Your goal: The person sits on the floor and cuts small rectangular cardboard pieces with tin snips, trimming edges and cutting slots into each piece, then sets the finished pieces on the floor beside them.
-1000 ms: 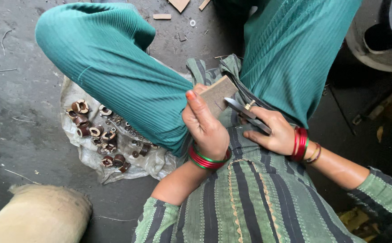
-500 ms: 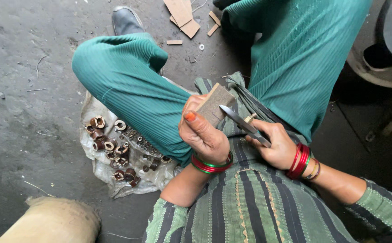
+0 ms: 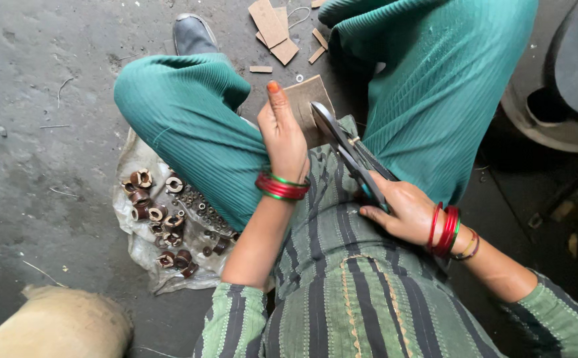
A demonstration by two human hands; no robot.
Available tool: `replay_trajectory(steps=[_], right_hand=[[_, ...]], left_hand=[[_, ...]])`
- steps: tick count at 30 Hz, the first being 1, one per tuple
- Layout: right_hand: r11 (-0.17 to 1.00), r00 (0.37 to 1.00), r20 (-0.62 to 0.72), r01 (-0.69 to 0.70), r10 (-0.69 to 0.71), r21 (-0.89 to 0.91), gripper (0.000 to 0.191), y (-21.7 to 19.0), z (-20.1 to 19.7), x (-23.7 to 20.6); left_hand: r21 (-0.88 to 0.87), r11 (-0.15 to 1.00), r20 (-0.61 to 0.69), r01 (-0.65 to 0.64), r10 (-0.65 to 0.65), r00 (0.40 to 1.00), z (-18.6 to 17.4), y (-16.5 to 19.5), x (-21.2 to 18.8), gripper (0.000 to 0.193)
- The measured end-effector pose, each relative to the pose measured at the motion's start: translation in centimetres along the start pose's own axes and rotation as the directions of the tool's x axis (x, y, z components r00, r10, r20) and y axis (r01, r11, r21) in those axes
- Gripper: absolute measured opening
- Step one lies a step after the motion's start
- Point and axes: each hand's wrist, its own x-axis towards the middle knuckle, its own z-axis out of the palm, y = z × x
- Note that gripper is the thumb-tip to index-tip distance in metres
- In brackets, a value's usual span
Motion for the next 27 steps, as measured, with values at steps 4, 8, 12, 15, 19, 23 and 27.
replay_trajectory(steps=[4, 8, 12, 15, 19, 23, 27], right_hand=[[0.959, 0.994, 0.014, -0.109, 0.109, 0.261, 0.050, 0.7, -0.3, -0.3], [0.532, 0.919, 0.317, -0.394, 0.235, 0.749, 0.073, 0.5, -1.5, -0.7], [0.285, 0.915, 0.372, -0.402, 0.154, 0.870, 0.087, -0.4, -2.2, -0.4], [0.300, 0.922, 0.336, -0.381, 0.191, 0.875, 0.088, -1.1, -2.0, -0.9], [0.333, 0.903, 0.347, -0.417, 0.252, 0.845, 0.084, -1.2, -1.8, -1.8], [0.376, 0.940, 0.243, -0.321, 0.241, 0.869, 0.087, -1.2, -0.5, -1.6], [0.448, 0.966, 0.214, -0.258, 0.147, 0.856, 0.087, -1.2, -0.4, -2.1]], left_hand=[[0.247, 0.951, -0.046, -0.185, 0.202, 0.978, 1.3, -2.6, 3.3, 0.053], [0.535, 0.702, 0.119, -0.469, 0.488, 0.865, 2.5, -1.6, 5.8, 0.048], [0.486, 0.701, 0.252, -0.522, 0.460, 0.852, 2.2, 1.1, 5.6, 0.046], [0.502, 0.711, 0.224, -0.493, 0.444, 0.868, 1.4, 2.5, 4.3, 0.044], [0.551, 0.696, 0.237, -0.460, 0.399, 0.886, 1.0, 3.2, 2.4, 0.049], [0.474, 0.819, 0.079, -0.323, 0.326, 0.942, 2.3, 2.9, 0.0, 0.050], [0.495, 0.821, 0.118, -0.285, 0.262, 0.958, 3.2, 3.3, -0.1, 0.052]])
